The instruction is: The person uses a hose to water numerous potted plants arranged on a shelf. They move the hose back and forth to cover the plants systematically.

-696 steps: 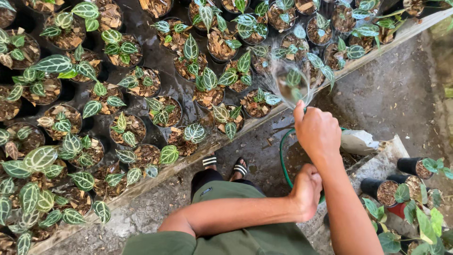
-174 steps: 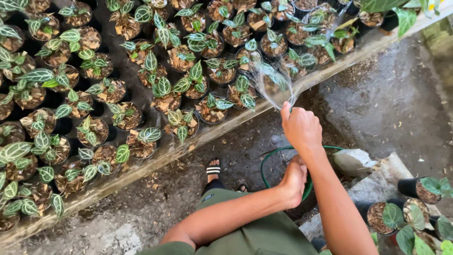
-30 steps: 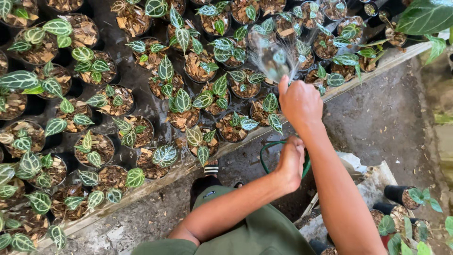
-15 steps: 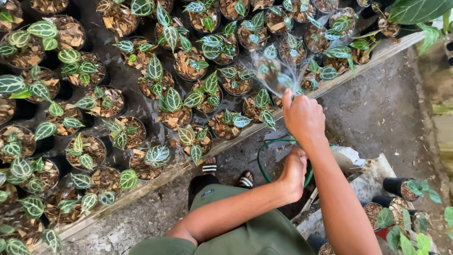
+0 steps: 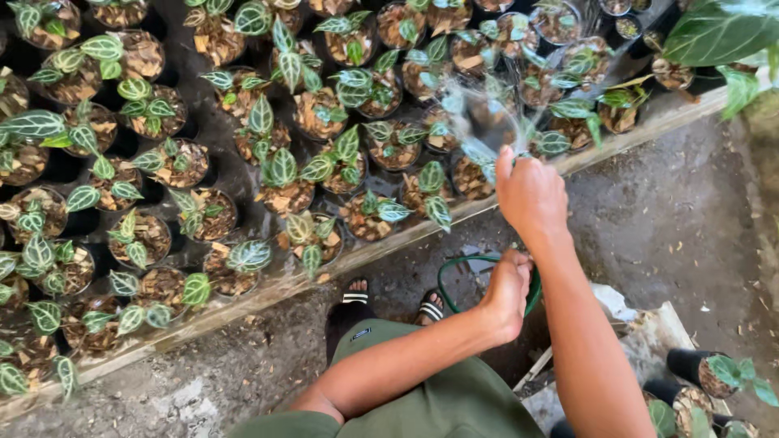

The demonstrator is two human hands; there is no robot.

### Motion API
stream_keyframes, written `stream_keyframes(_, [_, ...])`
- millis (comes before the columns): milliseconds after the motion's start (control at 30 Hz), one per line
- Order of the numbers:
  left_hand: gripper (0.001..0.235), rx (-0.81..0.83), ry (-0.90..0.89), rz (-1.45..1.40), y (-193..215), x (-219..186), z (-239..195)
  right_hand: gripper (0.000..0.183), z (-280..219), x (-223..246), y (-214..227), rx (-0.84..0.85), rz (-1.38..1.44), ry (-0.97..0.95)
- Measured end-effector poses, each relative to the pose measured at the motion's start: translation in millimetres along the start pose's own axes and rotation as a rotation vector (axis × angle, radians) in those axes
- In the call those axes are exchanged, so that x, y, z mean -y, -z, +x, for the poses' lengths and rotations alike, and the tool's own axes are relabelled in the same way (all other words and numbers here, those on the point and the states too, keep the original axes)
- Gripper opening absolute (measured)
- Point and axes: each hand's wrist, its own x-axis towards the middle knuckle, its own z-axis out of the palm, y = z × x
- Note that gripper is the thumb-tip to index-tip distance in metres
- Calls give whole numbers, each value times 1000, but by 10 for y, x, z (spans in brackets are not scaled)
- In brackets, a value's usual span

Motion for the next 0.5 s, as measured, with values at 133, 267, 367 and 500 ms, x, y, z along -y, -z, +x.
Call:
stream_keyframes(133, [22, 9, -92, 37, -242, 29, 135, 61, 129, -291, -1, -22, 38, 125])
stream_keyframes(267, [22, -21, -128, 50, -449, -42, 283, 63, 341, -441, -17, 7, 32, 157])
stream_keyframes(367, [24, -40, -169, 58, -498, 5, 478, 63, 464, -523, -38, 6, 66, 187])
stream_keyframes(500, [20, 11, -317, 23, -486, 66, 817, 61, 603, -593, -24, 40, 117, 211])
